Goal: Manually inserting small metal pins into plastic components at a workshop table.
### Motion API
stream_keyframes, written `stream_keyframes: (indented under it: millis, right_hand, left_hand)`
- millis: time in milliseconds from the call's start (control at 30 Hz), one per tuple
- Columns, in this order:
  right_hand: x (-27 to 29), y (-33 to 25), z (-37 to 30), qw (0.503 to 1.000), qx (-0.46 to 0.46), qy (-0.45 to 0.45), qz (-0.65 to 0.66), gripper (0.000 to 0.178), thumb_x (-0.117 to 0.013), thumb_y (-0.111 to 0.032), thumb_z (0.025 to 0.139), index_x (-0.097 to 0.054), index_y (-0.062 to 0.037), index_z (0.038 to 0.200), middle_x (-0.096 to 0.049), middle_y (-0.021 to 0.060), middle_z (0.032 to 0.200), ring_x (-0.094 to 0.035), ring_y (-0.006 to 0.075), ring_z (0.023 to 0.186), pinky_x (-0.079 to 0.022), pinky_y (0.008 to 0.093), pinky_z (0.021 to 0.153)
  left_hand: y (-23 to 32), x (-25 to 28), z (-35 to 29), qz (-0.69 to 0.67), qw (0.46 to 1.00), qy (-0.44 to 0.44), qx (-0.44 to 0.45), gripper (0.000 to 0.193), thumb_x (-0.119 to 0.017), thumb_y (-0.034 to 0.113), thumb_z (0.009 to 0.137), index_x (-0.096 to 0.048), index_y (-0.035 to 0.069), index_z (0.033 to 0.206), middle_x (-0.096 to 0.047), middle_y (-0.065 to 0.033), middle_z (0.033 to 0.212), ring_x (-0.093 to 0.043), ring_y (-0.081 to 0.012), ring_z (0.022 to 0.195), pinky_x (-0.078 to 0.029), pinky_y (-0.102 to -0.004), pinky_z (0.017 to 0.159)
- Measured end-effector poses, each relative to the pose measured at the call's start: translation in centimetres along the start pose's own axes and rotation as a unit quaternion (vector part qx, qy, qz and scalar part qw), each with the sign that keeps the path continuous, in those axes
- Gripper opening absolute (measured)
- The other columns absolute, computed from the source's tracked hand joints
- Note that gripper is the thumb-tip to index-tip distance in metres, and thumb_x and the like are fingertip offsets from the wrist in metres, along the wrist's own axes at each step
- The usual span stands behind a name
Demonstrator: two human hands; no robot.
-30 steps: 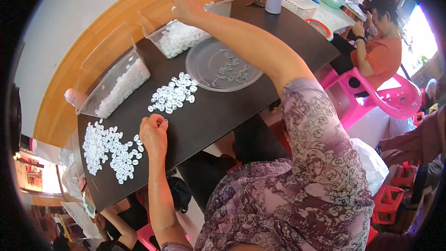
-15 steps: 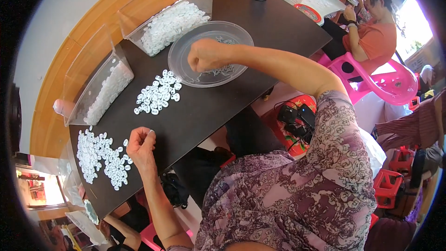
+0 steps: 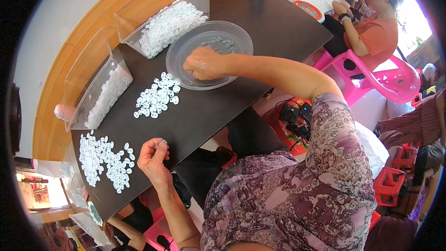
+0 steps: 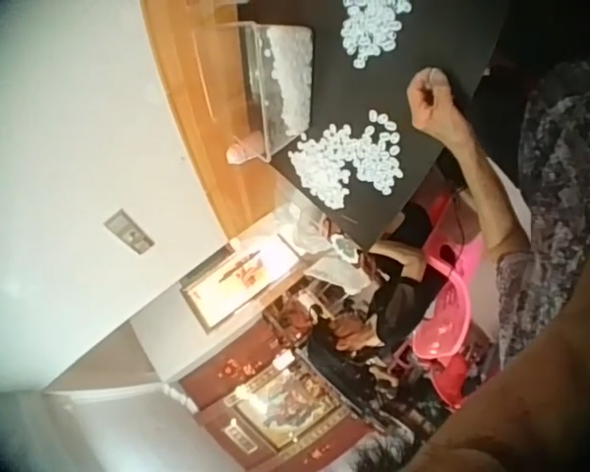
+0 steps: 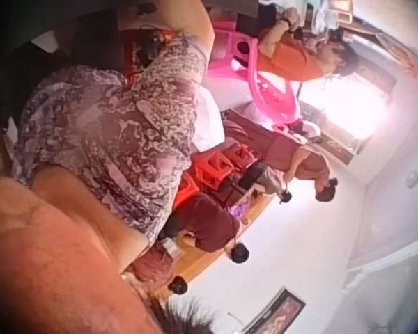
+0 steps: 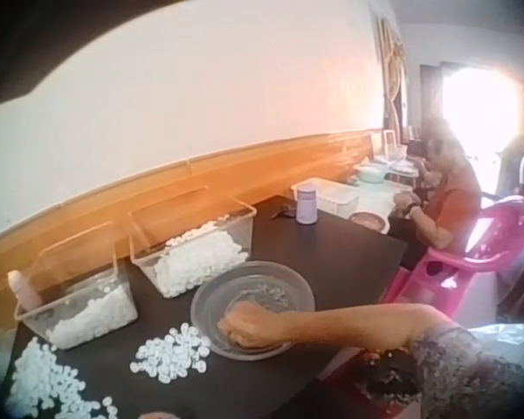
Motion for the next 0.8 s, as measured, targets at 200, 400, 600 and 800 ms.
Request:
stream_keyframes:
  millis: [200,400,600,800]
  right_hand:
    - [0.2,-0.1,0.3,0.989,0.066,0.121,0.055,0.006,-0.056,-0.005,0.062,-0.062,-0.0074,0.065,-0.06,0.0146,0.065,-0.058,0.0364,0.064,-0.044,0.0454,0.057]
    - [-1.0,-0.7,0.8,0.995,0.063,-0.023,0.068,0.002,-0.059,-0.009,0.07,-0.061,-0.0093,0.071,-0.058,0.0085,0.073,-0.054,0.0294,0.08,-0.044,0.0406,0.067]
    - [-2.0,-0.2,0.9,0.987,0.116,0.086,0.075,0.006,-0.052,-0.004,0.064,-0.056,-0.0009,0.059,-0.055,0.021,0.061,-0.055,0.0407,0.063,-0.041,0.0474,0.055]
    - [-0.3,0.6,0.0,0.99,0.012,0.081,0.115,0.002,-0.054,-0.002,0.069,-0.053,-0.0022,0.068,-0.057,0.0125,0.069,-0.053,0.032,0.072,-0.043,0.0417,0.064]
  left_hand:
    - [-0.2,0.2,-0.4,-0.006,1.0,0.019,-0.013,0.009,-0.066,0.003,0.077,-0.063,-0.001,0.084,-0.059,-0.0017,0.068,-0.049,-0.0057,0.058,-0.037,-0.0169,0.052]
    - [-0.5,0.1,-0.4,-0.012,0.999,0.026,-0.018,0.009,-0.065,0.002,0.077,-0.063,-0.001,0.085,-0.059,-0.0018,0.069,-0.05,-0.0056,0.058,-0.037,-0.0166,0.052]
    - [-0.5,-0.2,-0.4,-0.008,0.999,0.028,-0.018,0.009,-0.066,0.001,0.078,-0.062,0.0,0.085,-0.056,0.0002,0.068,-0.048,-0.0051,0.058,-0.036,-0.0166,0.052]
    - [-0.5,0.0,-0.5,-0.015,0.999,0.034,-0.019,0.01,-0.067,0.003,0.078,-0.062,-0.001,0.085,-0.058,-0.0015,0.07,-0.051,-0.0062,0.06,-0.038,-0.0168,0.053]
Point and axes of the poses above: each hand's wrist, its own z-axis towards the middle knuckle, its own x-axis out of the back of the hand, y = z × x, the point moved 2 cm from there along z, towards the middle knuckle
